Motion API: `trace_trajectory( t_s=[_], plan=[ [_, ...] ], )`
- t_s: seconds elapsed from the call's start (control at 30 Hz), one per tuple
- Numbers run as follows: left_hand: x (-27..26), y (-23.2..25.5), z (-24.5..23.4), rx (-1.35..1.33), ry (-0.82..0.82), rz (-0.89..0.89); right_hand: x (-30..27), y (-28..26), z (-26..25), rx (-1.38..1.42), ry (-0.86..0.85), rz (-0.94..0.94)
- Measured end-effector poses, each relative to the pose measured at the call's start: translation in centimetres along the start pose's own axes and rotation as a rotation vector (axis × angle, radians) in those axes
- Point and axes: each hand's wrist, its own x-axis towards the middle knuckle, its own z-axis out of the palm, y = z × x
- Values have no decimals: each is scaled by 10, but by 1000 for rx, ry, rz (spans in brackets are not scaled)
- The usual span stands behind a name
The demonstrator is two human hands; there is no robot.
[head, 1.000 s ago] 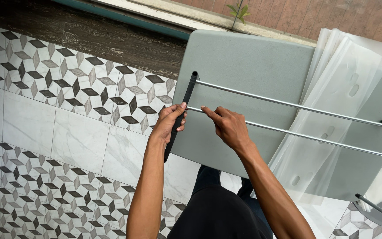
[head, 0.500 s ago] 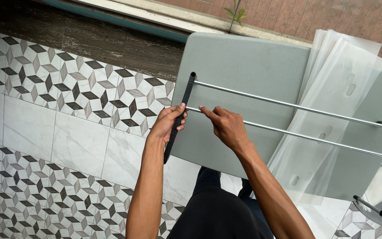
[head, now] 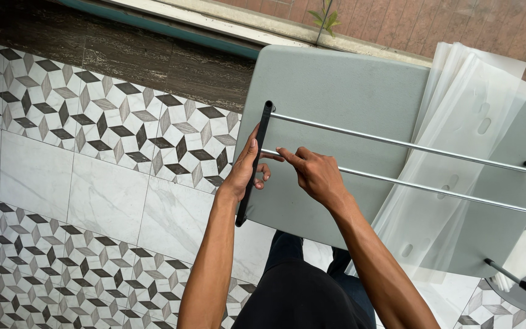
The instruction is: The person assembles a drying rack by attaching black L-shaped brackets to a grey plastic board and inserting multiple silver metal rods through the brackets. The person handles the brackets and rods by hand, aligning and inserting them into the board.
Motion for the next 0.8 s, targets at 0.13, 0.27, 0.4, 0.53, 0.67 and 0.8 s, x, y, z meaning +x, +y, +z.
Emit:
trace_trajectory(
  t_s=[0.13,0.27,0.4,0.53,0.67,0.8],
  plan=[
    [0,-1,2,-72,-26,10,3,2,1,9,-24,15],
    [6,-5,3,-53,9,40,9,-2,-4,13,6,2],
    [13,-14,-2,-78,8,123,13,-11,-20,43,-64,85],
    [21,-21,-6,-38,112,151,-5,-16,-50,29,154,11],
    [23,-22,-13,59,224,243,-63,-12,-83,110,314,207],
    [9,-14,-11,311,366,339,-149,-2,-104,159,389,462]
  ],
)
